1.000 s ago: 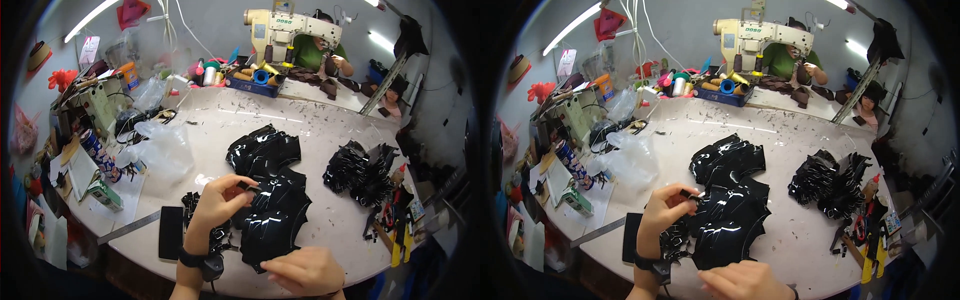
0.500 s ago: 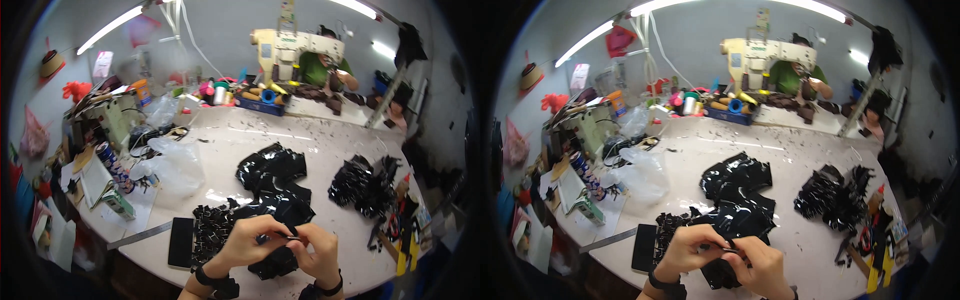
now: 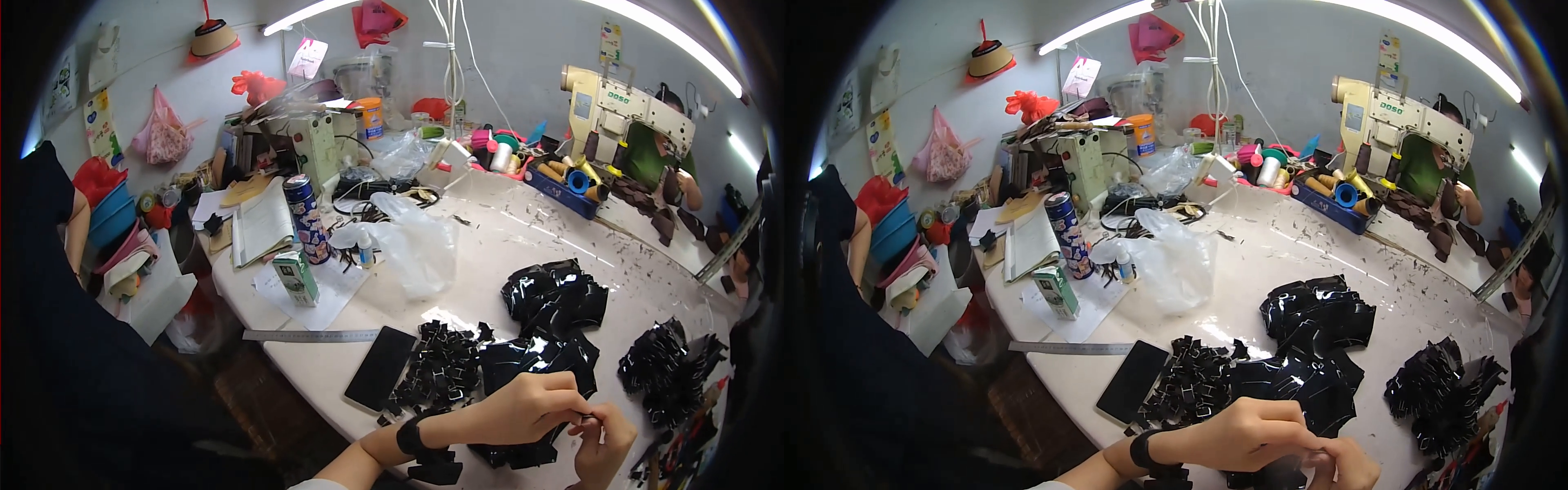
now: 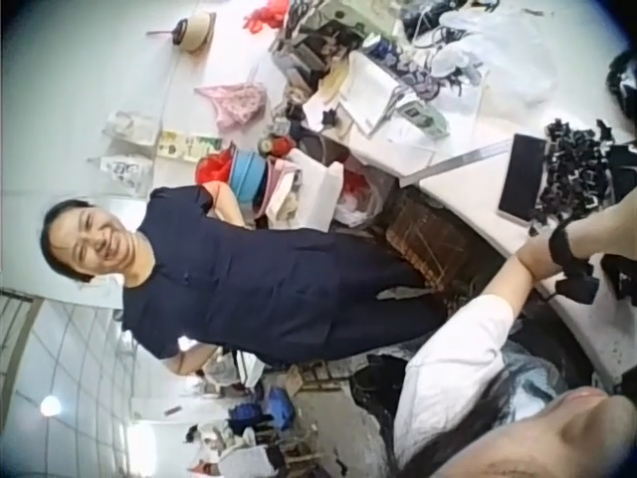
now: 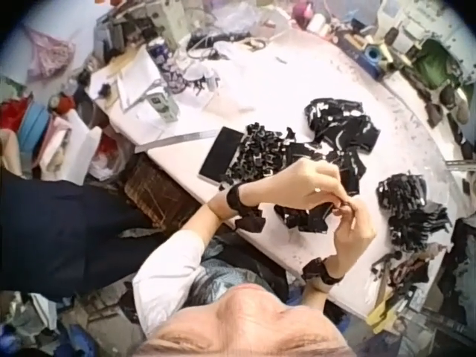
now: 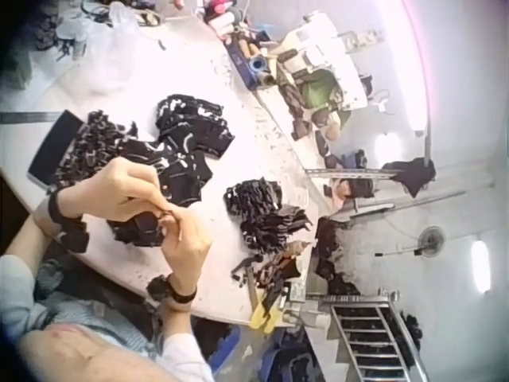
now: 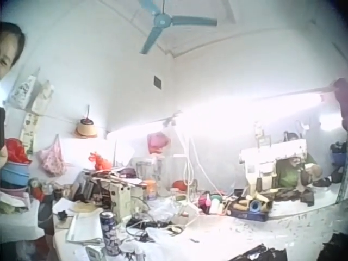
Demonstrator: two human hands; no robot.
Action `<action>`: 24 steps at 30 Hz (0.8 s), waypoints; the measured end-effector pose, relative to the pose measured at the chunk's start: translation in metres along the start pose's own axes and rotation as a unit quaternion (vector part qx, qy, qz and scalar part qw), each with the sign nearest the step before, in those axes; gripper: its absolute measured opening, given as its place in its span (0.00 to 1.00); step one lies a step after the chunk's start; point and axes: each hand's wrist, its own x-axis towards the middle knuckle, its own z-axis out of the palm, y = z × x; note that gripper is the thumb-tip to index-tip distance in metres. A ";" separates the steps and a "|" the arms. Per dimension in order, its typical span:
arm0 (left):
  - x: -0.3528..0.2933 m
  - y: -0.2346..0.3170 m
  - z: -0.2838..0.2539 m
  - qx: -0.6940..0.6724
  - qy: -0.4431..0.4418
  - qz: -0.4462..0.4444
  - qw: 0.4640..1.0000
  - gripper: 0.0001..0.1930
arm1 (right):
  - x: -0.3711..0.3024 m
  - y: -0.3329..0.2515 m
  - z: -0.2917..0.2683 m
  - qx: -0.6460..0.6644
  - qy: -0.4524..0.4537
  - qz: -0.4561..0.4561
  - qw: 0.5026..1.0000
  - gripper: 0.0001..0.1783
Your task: Manually aligning and attaching straps, clips, and buckled elements to patent black leather shoe or boot upper components.
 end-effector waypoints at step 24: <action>-0.007 0.009 0.006 -0.079 0.013 0.059 0.995 0.06 | -0.012 -0.009 -0.006 0.074 0.038 -0.064 0.995 0.11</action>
